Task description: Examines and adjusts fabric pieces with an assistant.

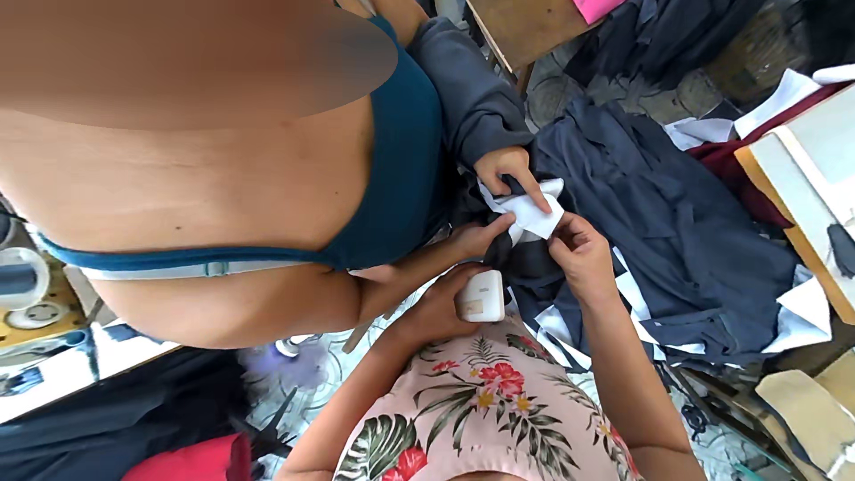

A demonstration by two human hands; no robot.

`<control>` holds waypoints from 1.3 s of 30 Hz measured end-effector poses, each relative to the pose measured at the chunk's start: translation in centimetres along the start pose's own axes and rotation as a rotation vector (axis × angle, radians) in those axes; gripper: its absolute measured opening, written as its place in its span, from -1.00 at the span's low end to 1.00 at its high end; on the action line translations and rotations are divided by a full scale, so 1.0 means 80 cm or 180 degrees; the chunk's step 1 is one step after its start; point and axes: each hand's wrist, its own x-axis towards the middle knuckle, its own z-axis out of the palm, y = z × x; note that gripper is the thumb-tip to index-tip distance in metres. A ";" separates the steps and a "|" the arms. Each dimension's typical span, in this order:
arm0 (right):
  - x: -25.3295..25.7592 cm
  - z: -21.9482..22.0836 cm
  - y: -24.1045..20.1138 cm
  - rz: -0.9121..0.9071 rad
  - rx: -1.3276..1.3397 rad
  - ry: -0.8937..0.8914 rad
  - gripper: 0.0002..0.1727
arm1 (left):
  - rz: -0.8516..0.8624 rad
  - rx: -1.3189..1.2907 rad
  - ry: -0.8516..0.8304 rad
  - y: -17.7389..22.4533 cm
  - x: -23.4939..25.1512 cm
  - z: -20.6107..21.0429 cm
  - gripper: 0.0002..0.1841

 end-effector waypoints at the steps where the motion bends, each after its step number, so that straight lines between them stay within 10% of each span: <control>1: 0.001 -0.001 0.001 -0.0012 0.0016 0.0001 -0.59 | -0.0029 -0.0020 -0.0013 0.001 0.001 -0.001 -0.10; 11: 0.045 0.016 0.028 -0.0371 -0.0574 0.0391 -0.46 | -0.0206 0.0040 0.0021 0.005 0.017 -0.015 -0.07; 17: 0.090 0.025 0.057 -0.0861 -0.1389 0.0288 -0.77 | -0.0268 0.0120 0.0136 -0.004 0.032 -0.024 -0.06; 29: 0.107 0.006 0.054 0.0631 0.1087 0.0757 -0.66 | -0.0260 0.0080 0.0569 -0.002 0.049 -0.057 -0.01; 39: -0.009 0.020 0.153 0.2053 0.0311 0.0504 -0.61 | -0.1758 0.0353 0.0180 -0.053 -0.075 0.001 -0.04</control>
